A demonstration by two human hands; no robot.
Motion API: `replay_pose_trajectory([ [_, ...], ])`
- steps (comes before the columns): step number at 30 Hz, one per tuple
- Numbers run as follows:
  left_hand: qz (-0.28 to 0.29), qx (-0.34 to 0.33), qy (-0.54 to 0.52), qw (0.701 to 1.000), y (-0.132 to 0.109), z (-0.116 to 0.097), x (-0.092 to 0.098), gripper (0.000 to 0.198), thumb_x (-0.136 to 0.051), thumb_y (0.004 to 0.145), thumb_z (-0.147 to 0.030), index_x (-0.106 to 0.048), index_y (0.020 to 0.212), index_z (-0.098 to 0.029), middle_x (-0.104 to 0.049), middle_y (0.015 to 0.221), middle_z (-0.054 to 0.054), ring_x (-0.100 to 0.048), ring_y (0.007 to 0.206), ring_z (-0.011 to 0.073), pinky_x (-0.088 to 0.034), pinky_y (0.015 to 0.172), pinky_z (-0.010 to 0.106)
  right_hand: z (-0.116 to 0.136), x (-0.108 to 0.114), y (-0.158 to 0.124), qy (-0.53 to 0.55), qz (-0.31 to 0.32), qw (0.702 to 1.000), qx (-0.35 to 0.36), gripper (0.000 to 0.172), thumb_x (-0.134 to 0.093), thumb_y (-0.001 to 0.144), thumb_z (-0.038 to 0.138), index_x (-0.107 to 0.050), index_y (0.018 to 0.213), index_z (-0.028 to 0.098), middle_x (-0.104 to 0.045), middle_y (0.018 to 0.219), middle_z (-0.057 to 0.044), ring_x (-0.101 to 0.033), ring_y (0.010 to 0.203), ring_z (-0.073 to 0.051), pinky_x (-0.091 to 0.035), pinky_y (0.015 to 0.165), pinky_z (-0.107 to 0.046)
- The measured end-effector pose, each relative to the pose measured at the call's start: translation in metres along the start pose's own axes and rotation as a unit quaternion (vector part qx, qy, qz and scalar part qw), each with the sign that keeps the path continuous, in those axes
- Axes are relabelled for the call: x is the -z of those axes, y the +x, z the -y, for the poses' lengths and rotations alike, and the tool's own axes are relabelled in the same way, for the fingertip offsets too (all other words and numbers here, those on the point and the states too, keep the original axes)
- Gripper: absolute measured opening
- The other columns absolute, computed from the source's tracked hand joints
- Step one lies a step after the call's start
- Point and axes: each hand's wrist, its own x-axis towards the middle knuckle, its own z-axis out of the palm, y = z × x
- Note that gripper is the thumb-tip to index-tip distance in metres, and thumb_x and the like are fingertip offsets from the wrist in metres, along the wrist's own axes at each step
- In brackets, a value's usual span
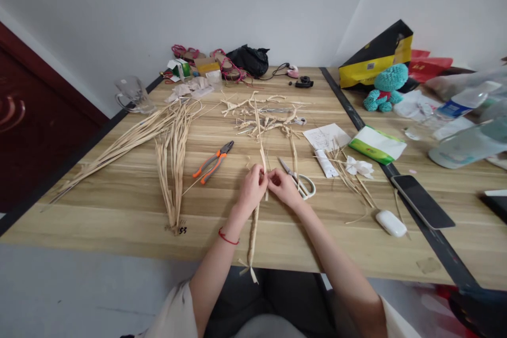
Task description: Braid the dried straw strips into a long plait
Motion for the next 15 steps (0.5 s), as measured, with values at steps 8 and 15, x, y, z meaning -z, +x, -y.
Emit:
replay_pose_trajectory([
  [8, 0.013, -0.005, 0.037, 0.999, -0.0012, -0.0035, 0.0017, 0.006, -0.049, 0.085, -0.020, -0.050, 0.091, -0.019, -0.059, 0.079, 0.001, -0.054, 0.067, 0.0127, -0.038, 0.060, 0.023, 0.0046, 0.0046, 0.0002, 0.003, 0.024, 1.000, 0.004, 0.012, -0.057, 0.076, 0.026, -0.053, 0.085, 0.018, -0.061, 0.076, -0.001, -0.056, 0.067, -0.015, -0.045, 0.063, -0.027],
  [15, 0.011, 0.000, 0.038, 0.999, 0.0000, -0.0001, 0.0011, 0.006, -0.049, 0.085, -0.020, -0.051, 0.091, -0.019, -0.060, 0.080, 0.002, -0.056, 0.068, 0.0132, -0.038, 0.060, 0.024, 0.0025, 0.0024, -0.0006, 0.005, 0.033, 0.999, 0.003, 0.012, -0.054, 0.078, 0.025, -0.052, 0.088, 0.019, -0.062, 0.078, -0.001, -0.057, 0.068, -0.015, -0.045, 0.063, -0.028],
])
